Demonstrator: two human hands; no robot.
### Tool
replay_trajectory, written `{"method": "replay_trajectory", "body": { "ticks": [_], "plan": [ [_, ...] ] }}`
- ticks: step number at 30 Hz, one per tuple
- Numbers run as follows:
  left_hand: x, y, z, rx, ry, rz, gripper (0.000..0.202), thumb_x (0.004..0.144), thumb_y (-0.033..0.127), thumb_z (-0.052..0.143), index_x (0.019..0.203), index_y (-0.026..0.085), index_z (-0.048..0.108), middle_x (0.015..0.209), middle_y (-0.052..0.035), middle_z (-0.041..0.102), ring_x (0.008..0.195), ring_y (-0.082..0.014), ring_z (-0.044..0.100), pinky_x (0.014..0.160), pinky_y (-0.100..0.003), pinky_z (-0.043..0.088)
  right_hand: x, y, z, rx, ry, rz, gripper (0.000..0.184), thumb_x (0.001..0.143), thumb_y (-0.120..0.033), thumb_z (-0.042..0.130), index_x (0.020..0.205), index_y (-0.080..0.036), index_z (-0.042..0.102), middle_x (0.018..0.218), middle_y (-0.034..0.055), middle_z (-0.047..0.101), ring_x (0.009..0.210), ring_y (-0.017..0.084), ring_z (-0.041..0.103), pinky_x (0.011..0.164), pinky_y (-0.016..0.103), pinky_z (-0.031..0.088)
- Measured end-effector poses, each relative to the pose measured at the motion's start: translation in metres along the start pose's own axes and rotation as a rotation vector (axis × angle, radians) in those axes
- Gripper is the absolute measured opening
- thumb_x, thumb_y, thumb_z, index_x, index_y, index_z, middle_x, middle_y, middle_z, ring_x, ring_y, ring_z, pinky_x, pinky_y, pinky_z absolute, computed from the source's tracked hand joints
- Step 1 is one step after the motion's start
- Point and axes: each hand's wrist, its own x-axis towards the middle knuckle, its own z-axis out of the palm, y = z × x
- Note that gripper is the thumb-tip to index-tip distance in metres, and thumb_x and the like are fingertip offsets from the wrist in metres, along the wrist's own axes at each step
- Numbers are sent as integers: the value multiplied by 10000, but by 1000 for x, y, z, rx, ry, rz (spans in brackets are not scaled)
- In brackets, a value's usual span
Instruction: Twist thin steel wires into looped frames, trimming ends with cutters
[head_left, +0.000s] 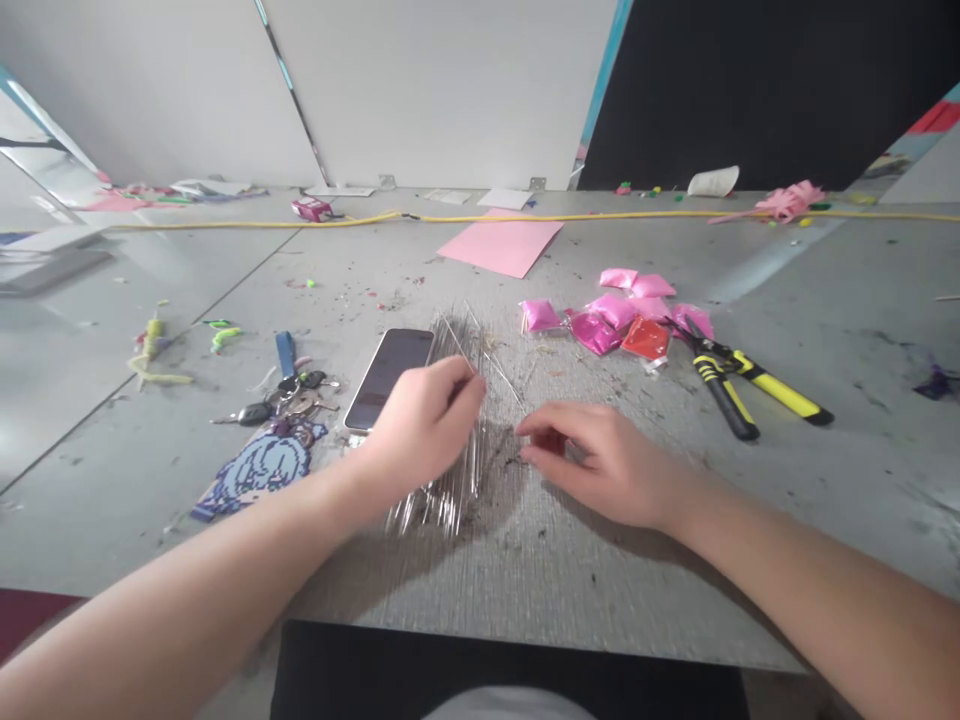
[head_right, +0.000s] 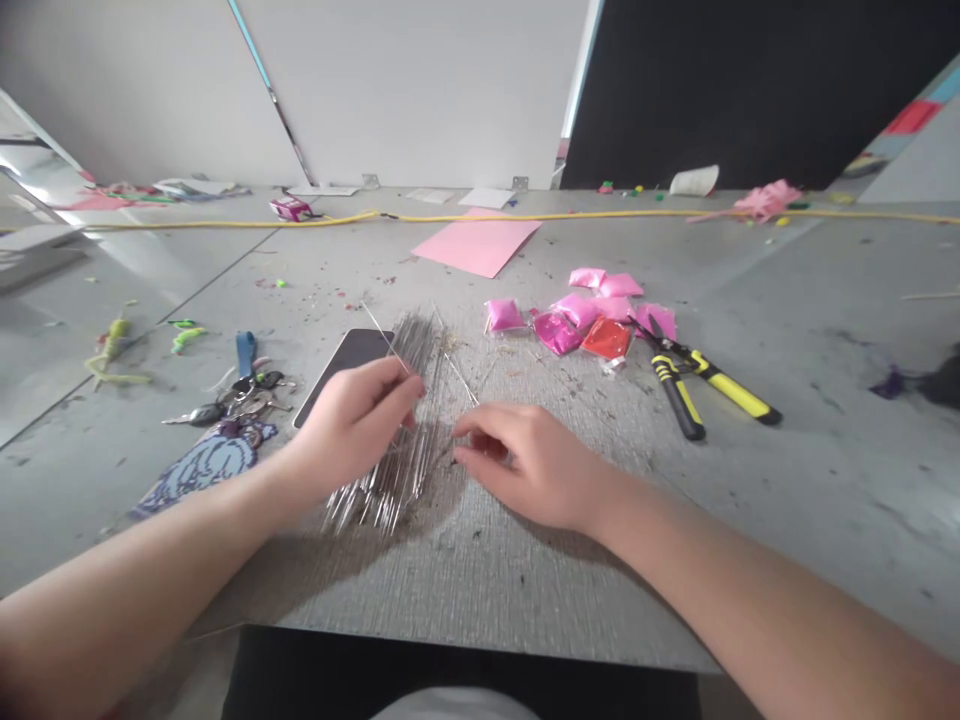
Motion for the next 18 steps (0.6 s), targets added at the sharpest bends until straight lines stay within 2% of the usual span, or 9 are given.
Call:
{"method": "replay_trajectory", "body": {
  "ticks": [3,7,12,18],
  "plan": [
    [-12,7,9,-106,-98,13,274,979,293,432,741,201,533,654,25,584,607,-130,502,574,-262,352,0,-3,1,19,32,-71,140,974,-287,581,1033,-172,633,878,34,653,765,145,603,699,280,467],
    [-17,9,13,-113,-142,18,281,983,288,442,726,200,514,644,33,559,610,-126,481,588,-268,354,0,-3,4,-9,19,-81,114,977,-250,568,1042,-174,621,895,37,639,770,149,590,709,288,464],
    [-21,9,16,-236,-179,-52,299,990,295,428,731,200,540,654,31,577,598,-122,497,557,-271,351,0,-2,4,-29,-8,-84,93,981,-233,549,998,-187,628,869,37,617,766,159,578,699,299,460],
    [-21,8,17,-378,-222,-174,275,983,365,452,766,209,515,628,38,555,573,-135,603,525,-250,430,-1,-3,3,-61,1,-117,128,991,-252,531,1013,-185,637,881,56,617,816,186,583,718,322,466]
  ]
}}
